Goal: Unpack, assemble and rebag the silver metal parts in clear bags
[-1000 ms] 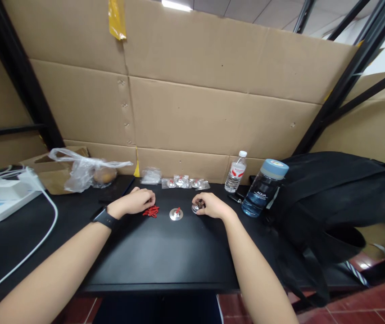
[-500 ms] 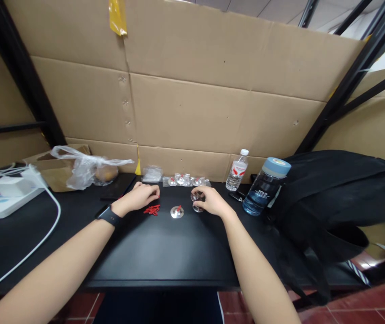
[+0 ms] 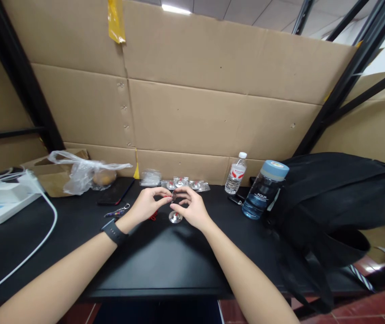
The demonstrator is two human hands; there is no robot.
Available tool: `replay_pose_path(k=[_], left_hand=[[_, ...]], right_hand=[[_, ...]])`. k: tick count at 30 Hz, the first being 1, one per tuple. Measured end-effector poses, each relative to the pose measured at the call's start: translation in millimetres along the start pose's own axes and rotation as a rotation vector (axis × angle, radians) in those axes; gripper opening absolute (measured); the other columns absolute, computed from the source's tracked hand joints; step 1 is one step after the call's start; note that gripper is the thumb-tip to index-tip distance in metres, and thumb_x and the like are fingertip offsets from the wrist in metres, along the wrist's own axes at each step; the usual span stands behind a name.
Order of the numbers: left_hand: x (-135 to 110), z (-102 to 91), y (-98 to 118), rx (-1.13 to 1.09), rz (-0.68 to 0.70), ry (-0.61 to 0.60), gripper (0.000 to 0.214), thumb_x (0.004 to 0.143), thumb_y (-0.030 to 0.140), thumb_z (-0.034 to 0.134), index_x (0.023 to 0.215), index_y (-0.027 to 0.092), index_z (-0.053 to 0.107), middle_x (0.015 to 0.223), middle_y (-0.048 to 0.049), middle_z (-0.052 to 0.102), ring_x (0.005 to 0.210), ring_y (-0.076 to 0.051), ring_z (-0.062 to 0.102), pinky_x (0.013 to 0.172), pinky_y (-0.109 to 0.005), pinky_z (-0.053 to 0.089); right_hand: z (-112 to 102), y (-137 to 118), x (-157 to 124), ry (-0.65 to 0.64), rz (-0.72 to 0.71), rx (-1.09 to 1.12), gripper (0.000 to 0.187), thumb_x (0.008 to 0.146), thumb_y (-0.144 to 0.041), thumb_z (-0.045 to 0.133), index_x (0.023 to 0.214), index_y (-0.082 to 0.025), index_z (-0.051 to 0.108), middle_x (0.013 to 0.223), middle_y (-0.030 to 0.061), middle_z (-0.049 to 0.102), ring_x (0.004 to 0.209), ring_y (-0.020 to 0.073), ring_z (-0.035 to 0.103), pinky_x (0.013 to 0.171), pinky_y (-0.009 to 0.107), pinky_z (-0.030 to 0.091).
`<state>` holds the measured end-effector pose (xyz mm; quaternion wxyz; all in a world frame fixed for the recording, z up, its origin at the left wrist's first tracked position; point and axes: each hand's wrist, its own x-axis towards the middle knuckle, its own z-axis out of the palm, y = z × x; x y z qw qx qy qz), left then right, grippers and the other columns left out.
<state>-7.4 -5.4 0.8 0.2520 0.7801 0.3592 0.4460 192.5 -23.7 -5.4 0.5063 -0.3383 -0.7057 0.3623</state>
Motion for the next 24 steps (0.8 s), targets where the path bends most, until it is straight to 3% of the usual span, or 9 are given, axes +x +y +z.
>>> replay_pose_path(k=[4,10,17,21,24], left_hand=[[-0.6,2.8,1.8,0.092,0.01,0.026,0.017,0.091,0.034,0.061,0.094,0.023,0.072,0.096,-0.0026,0.075,0.089,-0.02,0.069,0.085,-0.031,0.05],[-3.2,7.0,5.1,0.25,0.08,0.068,0.014,0.095,0.032,0.058,0.092,0.024,0.07,0.114,-0.0047,0.066,0.114,-0.023,0.059,0.095,-0.037,0.041],[-7.0,9.6,7.6,0.416,0.145,0.147,0.009,0.093,0.025,0.061,0.093,0.025,0.07,0.117,-0.0043,0.06,0.116,-0.024,0.053,0.093,-0.04,0.035],[-6.6,9.3,9.4,0.438,0.145,0.181,0.01,0.093,0.027,0.061,0.092,0.025,0.07,0.116,-0.0055,0.06,0.115,-0.025,0.053,0.094,-0.041,0.034],[-6.5,10.0,10.2,0.431,0.147,0.164,0.011,0.094,0.029,0.06,0.091,0.025,0.07,0.116,-0.0052,0.06,0.115,-0.024,0.053,0.094,-0.04,0.034]], right_hand=[[2.9,-2.5,-1.3,0.002,-0.005,0.017,0.047,0.073,-0.032,0.082,0.114,-0.024,0.06,0.117,0.0089,0.067,0.111,0.0252,0.067,0.081,0.033,0.056],[3.1,-3.3,-1.3,0.03,-0.004,0.018,0.046,0.072,-0.031,0.083,0.112,-0.023,0.061,0.114,0.0089,0.069,0.109,0.025,0.068,0.08,0.032,0.056],[3.7,0.3,-1.4,0.016,0.014,0.045,0.037,0.072,-0.035,0.084,0.099,-0.02,0.064,0.111,0.008,0.07,0.101,0.0239,0.07,0.079,0.031,0.055],[-2.3,-0.9,0.2,-0.011,-0.005,-0.072,0.024,0.087,-0.042,0.069,0.097,-0.021,0.066,0.112,0.0077,0.067,0.101,0.0215,0.067,0.078,0.031,0.054],[-6.1,-2.6,1.0,-0.031,-0.058,-0.216,0.025,0.096,-0.042,0.056,0.092,-0.02,0.068,0.113,0.008,0.063,0.105,0.0204,0.062,0.079,0.03,0.053]])
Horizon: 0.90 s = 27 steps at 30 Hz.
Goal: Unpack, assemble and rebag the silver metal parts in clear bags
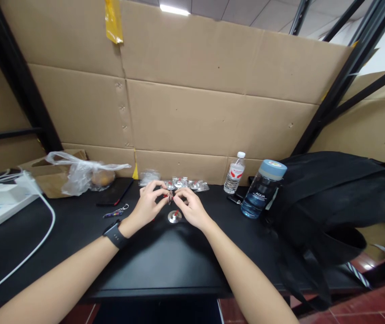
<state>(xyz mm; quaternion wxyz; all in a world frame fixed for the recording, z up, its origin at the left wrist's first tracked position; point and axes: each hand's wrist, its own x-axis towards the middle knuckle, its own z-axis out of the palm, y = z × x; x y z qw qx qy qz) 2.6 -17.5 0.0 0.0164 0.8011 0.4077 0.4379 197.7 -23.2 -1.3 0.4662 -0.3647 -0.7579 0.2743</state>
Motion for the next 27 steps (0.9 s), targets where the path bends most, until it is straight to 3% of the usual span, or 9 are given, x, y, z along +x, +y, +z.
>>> replay_pose_path(k=[8,14,18,21,24,27], left_hand=[[-0.1,-0.7,1.9,-0.079,-0.063,-0.049,0.021,0.1,0.037,0.049,0.101,0.025,0.067,0.114,-0.0028,0.063,0.114,-0.022,0.055,0.094,-0.037,0.036],[-3.5,7.5,-2.3,-0.041,0.008,-0.2,0.014,0.091,0.04,0.065,0.096,0.03,0.073,0.118,-0.0005,0.065,0.117,-0.025,0.052,0.091,-0.038,0.033],[-4.3,10.2,-9.8,0.022,-0.039,-0.225,0.014,0.092,0.036,0.061,0.093,0.028,0.073,0.106,-0.0016,0.07,0.107,-0.024,0.055,0.087,-0.039,0.032],[-3.5,7.9,-16.5,0.076,-0.091,-0.236,0.016,0.093,0.033,0.058,0.09,0.027,0.072,0.095,-0.0018,0.073,0.1,-0.023,0.058,0.087,-0.04,0.03],[-2.1,5.5,-21.4,0.108,-0.136,-0.23,0.018,0.093,0.032,0.055,0.089,0.027,0.072,0.094,-0.0009,0.075,0.098,-0.024,0.061,0.088,-0.041,0.029],[0.1,4.2,-23.5,0.111,-0.187,-0.228,0.018,0.092,0.033,0.055,0.088,0.028,0.072,0.092,0.0004,0.077,0.098,-0.025,0.064,0.09,-0.042,0.03]], right_hand=[[-5.7,6.1,1.2,-0.038,0.0,-0.219,0.022,0.094,-0.035,0.058,0.082,-0.019,0.068,0.118,0.0089,0.058,0.112,0.0228,0.057,0.086,0.034,0.049],[-9.9,5.3,2.3,-0.1,0.03,-0.166,0.022,0.095,-0.034,0.057,0.083,-0.019,0.068,0.12,0.0084,0.057,0.112,0.0213,0.058,0.085,0.031,0.049],[-11.5,8.5,0.2,-0.143,0.012,-0.274,0.019,0.096,-0.033,0.055,0.096,-0.019,0.068,0.105,0.007,0.062,0.092,0.0179,0.061,0.077,0.029,0.049],[-11.6,16.2,-3.3,-0.242,0.013,-0.413,0.027,0.088,-0.03,0.067,0.113,-0.021,0.067,0.098,0.0049,0.064,0.078,0.0155,0.06,0.075,0.028,0.047],[-9.3,23.0,-5.6,-0.357,0.013,-0.495,0.02,0.083,-0.025,0.072,0.103,-0.023,0.073,0.09,0.0029,0.067,0.075,0.015,0.06,0.072,0.026,0.045],[-8.0,24.9,-4.2,-0.352,0.035,-0.519,0.009,0.085,-0.019,0.067,0.088,-0.023,0.075,0.083,0.0014,0.07,0.072,0.0145,0.061,0.068,0.024,0.043]])
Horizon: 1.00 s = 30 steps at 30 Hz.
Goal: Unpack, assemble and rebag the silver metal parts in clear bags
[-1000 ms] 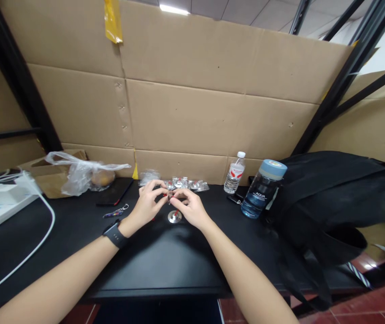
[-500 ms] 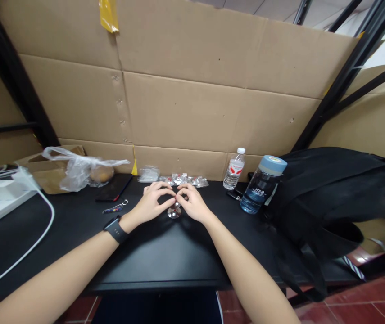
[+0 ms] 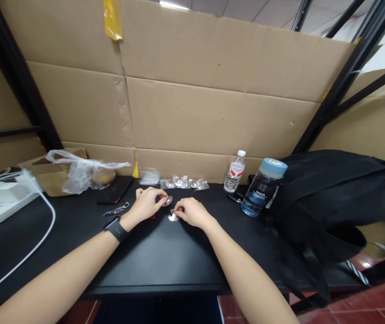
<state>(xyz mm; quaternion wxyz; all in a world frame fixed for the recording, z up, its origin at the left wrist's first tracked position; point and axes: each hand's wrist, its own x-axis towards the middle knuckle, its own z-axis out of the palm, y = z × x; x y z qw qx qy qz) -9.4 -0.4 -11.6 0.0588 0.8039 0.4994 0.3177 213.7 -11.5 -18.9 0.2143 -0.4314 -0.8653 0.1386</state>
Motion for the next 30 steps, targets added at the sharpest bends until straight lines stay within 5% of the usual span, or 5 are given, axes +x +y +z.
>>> replay_pose_path(k=[8,14,18,25,30], left_hand=[[3.7,9.9,0.0,-0.443,-0.167,-0.096,0.019,0.085,0.04,0.062,0.09,0.025,0.073,0.092,-0.0017,0.078,0.089,-0.021,0.072,0.085,-0.032,0.048],[2.6,17.9,1.2,-0.713,-0.158,-0.07,0.02,0.084,0.039,0.065,0.091,0.021,0.071,0.094,-0.0057,0.078,0.089,-0.022,0.074,0.086,-0.032,0.054],[2.6,19.6,0.3,-0.759,-0.182,-0.066,0.02,0.083,0.037,0.066,0.092,0.019,0.072,0.091,-0.0065,0.078,0.087,-0.023,0.074,0.083,-0.031,0.055],[5.5,10.7,-1.7,-0.588,-0.076,-0.136,0.018,0.084,0.036,0.064,0.094,0.023,0.073,0.092,-0.0032,0.078,0.088,-0.022,0.072,0.084,-0.032,0.051],[12.4,-12.5,-37.1,0.09,-0.15,0.271,0.035,0.085,0.028,0.059,0.12,0.027,0.063,0.12,-0.0087,0.069,0.118,-0.032,0.056,0.097,-0.047,0.037]], right_hand=[[0.3,-7.3,8.5,0.33,0.117,0.415,0.011,0.089,-0.028,0.061,0.09,-0.019,0.067,0.093,0.0044,0.072,0.078,0.016,0.068,0.071,0.027,0.051],[9.6,-16.3,9.0,0.289,0.188,0.831,0.023,0.085,-0.039,0.067,0.095,-0.019,0.061,0.109,0.0073,0.068,0.079,0.0171,0.072,0.063,0.027,0.058],[8.2,-17.2,7.8,0.263,0.187,0.941,0.042,0.082,-0.039,0.071,0.119,-0.024,0.06,0.109,0.0061,0.066,0.074,0.0152,0.073,0.067,0.029,0.06],[3.3,-18.3,5.0,0.206,0.174,0.891,0.052,0.071,-0.033,0.082,0.118,-0.022,0.064,0.115,0.0074,0.065,0.07,0.0142,0.071,0.07,0.031,0.06],[-0.9,-12.6,4.9,0.235,0.193,0.762,0.052,0.068,-0.031,0.083,0.115,-0.02,0.064,0.117,0.0078,0.065,0.068,0.0115,0.068,0.07,0.029,0.058]])
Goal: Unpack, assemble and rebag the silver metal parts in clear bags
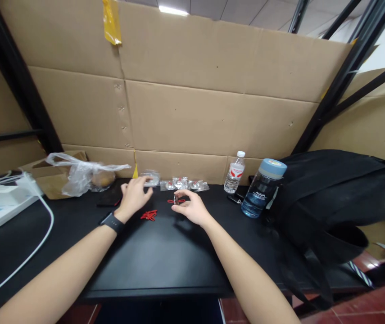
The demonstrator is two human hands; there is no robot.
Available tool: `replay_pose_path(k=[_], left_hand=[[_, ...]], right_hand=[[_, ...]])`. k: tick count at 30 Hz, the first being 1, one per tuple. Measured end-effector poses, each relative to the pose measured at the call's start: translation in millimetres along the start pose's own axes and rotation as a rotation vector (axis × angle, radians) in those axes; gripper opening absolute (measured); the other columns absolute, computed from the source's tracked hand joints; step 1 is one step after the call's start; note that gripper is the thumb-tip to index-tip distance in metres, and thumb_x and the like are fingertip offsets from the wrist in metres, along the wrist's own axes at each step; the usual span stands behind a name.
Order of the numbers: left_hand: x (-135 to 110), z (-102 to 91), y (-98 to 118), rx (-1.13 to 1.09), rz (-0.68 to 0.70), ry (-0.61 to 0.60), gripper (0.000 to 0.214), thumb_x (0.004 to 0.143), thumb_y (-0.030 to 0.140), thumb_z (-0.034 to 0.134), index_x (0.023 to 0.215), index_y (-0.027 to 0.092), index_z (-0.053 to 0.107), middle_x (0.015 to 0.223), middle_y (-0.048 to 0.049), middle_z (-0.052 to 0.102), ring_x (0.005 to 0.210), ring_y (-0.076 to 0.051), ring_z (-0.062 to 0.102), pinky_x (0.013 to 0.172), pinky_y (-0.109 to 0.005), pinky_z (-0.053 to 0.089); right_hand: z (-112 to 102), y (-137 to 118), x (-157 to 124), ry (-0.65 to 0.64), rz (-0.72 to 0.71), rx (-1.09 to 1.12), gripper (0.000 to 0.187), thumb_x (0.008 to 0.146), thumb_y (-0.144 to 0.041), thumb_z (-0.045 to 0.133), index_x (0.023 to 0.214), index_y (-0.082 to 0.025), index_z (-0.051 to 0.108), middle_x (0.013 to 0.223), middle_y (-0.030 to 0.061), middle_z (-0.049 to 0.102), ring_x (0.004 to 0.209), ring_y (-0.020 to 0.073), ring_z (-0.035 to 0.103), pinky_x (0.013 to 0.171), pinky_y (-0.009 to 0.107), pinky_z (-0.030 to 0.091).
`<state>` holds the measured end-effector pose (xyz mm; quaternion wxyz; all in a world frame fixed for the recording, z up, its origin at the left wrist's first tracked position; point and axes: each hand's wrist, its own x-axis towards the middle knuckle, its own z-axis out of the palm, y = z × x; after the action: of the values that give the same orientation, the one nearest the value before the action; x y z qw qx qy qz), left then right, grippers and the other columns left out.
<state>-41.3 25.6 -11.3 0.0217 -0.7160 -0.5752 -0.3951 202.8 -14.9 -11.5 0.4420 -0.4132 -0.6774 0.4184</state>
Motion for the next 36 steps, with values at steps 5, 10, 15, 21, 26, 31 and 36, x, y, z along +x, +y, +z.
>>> replay_pose_path(k=[5,10,15,21,26,31,36], left_hand=[[12.2,3.2,-41.9,0.253,-0.028,-0.012,0.024,0.089,0.029,0.055,0.109,0.026,0.067,0.128,-0.0118,0.063,0.121,-0.035,0.046,0.095,-0.05,0.031],[13.0,0.5,-31.5,0.258,0.014,0.003,0.015,0.09,0.027,0.052,0.088,0.023,0.066,0.11,-0.011,0.07,0.116,-0.032,0.049,0.095,-0.049,0.029],[0.5,-8.6,9.8,0.056,0.325,-0.195,0.007,0.083,0.019,0.054,0.083,0.022,0.061,0.089,-0.0052,0.07,0.087,-0.023,0.062,0.084,-0.036,0.039],[-29.6,0.5,47.1,-0.03,0.54,-0.495,0.006,0.08,0.016,0.058,0.078,0.022,0.059,0.08,-0.002,0.068,0.075,-0.02,0.064,0.079,-0.032,0.041],[-33.7,-1.6,40.2,-0.146,0.563,-0.621,0.015,0.085,0.032,0.065,0.099,0.029,0.066,0.104,-0.002,0.071,0.098,-0.021,0.067,0.09,-0.032,0.042],[-25.9,-7.6,27.3,-0.266,0.596,-0.748,0.028,0.084,0.032,0.069,0.111,0.041,0.071,0.129,0.0003,0.067,0.125,-0.024,0.059,0.102,-0.034,0.04],[-26.5,-10.4,28.7,-0.266,0.624,-0.777,0.032,0.083,0.03,0.07,0.11,0.046,0.073,0.139,0.0,0.062,0.131,-0.027,0.054,0.107,-0.042,0.037]], right_hand=[[-9.3,-0.1,2.1,0.03,-0.019,-0.034,0.051,0.07,-0.032,0.081,0.117,-0.021,0.064,0.117,0.0078,0.065,0.07,0.0119,0.068,0.07,0.028,0.057],[-20.3,-1.0,4.1,0.062,-0.022,-0.074,0.05,0.072,-0.034,0.079,0.117,-0.022,0.062,0.118,0.0092,0.064,0.069,0.0136,0.067,0.057,0.025,0.053],[-36.6,-3.3,5.1,0.125,-0.151,-0.237,0.045,0.072,-0.032,0.078,0.114,-0.022,0.066,0.115,0.0085,0.065,0.09,0.0192,0.067,0.065,0.026,0.055],[-42.4,-14.4,-3.2,-0.018,-0.18,-0.409,0.047,0.071,-0.033,0.081,0.114,-0.02,0.066,0.103,0.0064,0.068,0.078,0.0162,0.065,0.063,0.026,0.052],[-37.8,-20.1,-9.7,-0.156,-0.13,-0.538,0.048,0.067,-0.034,0.084,0.11,-0.021,0.065,0.087,0.001,0.069,0.063,0.0126,0.061,0.062,0.025,0.048],[-34.5,-24.6,-14.8,-0.281,-0.103,-0.709,0.031,0.066,-0.036,0.084,0.089,-0.022,0.069,0.071,-0.0023,0.068,0.061,0.0143,0.06,0.06,0.024,0.042],[-28.1,-18.8,-13.5,-0.256,-0.077,-0.771,0.031,0.065,-0.041,0.085,0.084,-0.022,0.071,0.071,0.0002,0.07,0.064,0.0173,0.062,0.06,0.026,0.042]])
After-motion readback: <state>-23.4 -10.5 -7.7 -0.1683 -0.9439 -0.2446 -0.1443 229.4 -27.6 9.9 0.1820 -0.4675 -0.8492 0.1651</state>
